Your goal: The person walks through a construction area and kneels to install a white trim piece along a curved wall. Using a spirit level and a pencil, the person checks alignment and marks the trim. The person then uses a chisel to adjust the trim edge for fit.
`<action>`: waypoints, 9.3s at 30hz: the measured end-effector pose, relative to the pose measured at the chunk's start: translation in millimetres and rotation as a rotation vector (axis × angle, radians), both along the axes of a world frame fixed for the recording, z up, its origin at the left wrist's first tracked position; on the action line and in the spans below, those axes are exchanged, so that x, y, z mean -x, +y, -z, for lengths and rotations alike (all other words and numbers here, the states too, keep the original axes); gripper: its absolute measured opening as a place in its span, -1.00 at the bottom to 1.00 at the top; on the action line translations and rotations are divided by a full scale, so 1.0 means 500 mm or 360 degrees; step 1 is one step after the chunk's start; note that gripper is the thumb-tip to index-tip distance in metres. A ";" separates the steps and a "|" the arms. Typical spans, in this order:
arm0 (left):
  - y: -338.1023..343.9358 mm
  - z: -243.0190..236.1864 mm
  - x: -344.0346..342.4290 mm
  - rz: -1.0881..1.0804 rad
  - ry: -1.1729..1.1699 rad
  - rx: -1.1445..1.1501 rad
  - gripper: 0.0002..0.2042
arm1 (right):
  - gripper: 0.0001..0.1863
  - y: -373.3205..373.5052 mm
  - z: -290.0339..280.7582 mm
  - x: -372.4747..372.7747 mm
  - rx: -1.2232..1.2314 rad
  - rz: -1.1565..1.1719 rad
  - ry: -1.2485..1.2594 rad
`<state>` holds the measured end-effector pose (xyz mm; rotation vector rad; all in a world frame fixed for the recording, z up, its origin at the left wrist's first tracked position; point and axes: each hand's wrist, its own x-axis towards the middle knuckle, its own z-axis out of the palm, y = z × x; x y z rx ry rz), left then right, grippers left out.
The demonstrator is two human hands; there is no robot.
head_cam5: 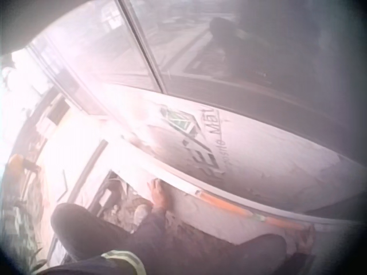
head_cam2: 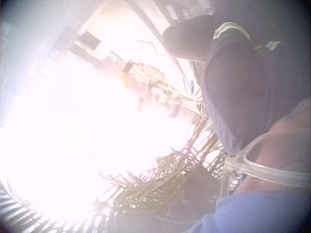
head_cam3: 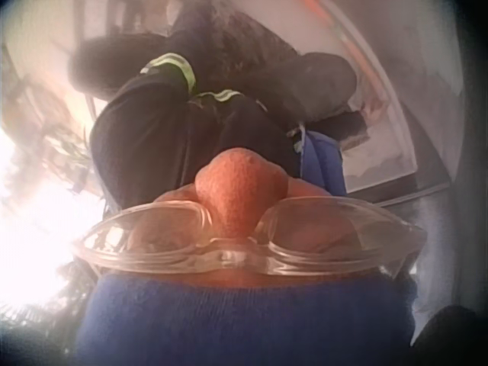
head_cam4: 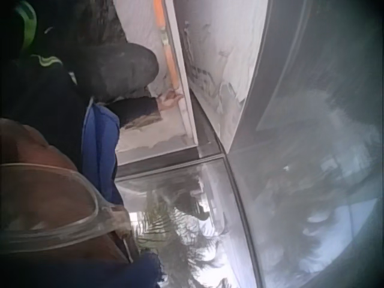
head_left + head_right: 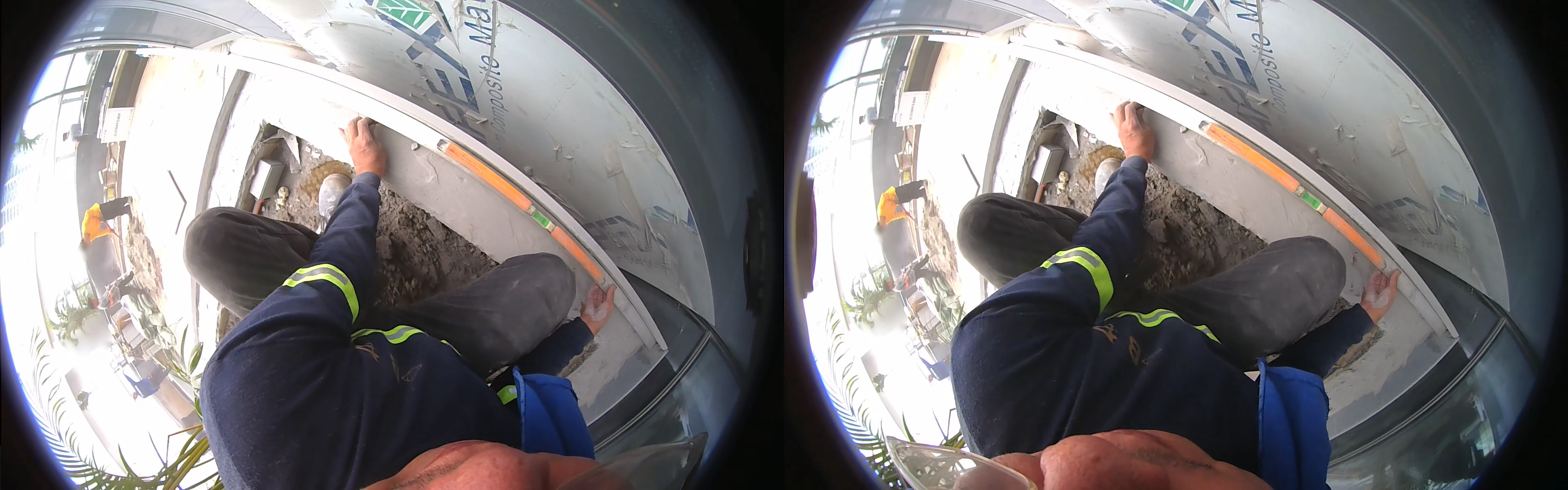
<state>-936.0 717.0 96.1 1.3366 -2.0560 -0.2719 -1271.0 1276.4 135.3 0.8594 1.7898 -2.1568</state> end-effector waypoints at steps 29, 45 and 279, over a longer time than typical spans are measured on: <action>-0.559 0.006 -0.283 -0.0405 -0.0171 0.0230 -0.87 | -0.53 0.136 0.041 0.046 0.0017 -0.0469 -0.0013; -0.629 0.013 -0.317 -0.0405 -0.0220 0.0201 -0.86 | -0.35 0.210 0.072 0.085 -0.0441 -0.0810 -0.0069; -0.444 -0.019 -0.236 -0.0474 0.1772 -0.1576 -0.70 | -0.53 -0.715 -0.565 -0.188 -0.2109 -0.1751 0.1837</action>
